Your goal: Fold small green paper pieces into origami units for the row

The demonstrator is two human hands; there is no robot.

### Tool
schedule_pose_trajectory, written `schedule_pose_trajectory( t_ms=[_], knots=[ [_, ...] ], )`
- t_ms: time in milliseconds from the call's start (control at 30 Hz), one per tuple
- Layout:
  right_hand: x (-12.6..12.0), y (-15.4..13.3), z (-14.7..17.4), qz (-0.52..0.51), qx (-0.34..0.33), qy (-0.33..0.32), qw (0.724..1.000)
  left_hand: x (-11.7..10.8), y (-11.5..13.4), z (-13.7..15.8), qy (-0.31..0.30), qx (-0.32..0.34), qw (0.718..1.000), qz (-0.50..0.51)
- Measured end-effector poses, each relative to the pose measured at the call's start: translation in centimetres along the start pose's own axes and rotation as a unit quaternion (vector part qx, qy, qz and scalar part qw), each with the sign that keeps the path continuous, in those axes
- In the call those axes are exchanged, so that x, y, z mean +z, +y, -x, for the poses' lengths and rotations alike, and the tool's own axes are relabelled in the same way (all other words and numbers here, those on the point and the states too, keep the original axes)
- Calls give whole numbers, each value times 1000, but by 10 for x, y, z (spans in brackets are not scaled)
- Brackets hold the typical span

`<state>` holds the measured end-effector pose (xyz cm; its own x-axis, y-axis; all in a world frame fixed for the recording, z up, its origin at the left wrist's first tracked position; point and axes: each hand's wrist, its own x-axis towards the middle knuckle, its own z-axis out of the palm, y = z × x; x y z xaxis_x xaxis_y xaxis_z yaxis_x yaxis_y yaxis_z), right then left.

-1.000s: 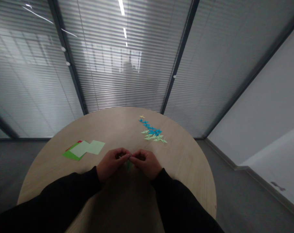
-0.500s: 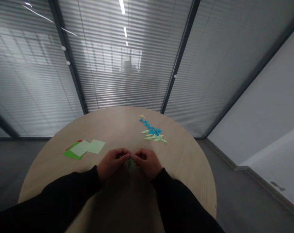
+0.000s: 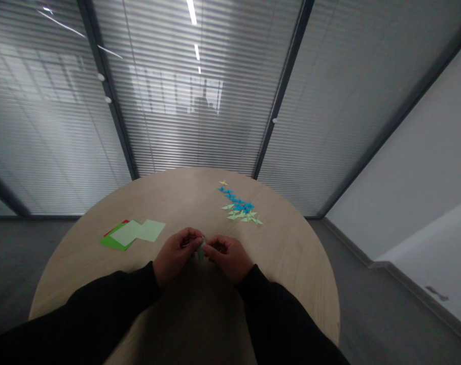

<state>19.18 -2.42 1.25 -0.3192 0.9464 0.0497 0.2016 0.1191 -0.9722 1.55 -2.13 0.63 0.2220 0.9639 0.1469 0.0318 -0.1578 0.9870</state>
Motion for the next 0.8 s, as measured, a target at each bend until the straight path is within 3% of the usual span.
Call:
schedule_pose_trajectory(
  t_ms=[233,467,700,800],
  knots=[
    [-3,3,-1,27,-28,53,998,0,5,-1,-54,-34,998,11],
    [2,-1,1,61,-33,39,997,0,1,0,7,-16,997,-74],
    [2,1,1,55,-64,57,995,3,5,0,-45,-13,999,-27],
    [5,3,0,55,-67,63,994,2,3,-1,-36,-15,999,-22]
  ],
)
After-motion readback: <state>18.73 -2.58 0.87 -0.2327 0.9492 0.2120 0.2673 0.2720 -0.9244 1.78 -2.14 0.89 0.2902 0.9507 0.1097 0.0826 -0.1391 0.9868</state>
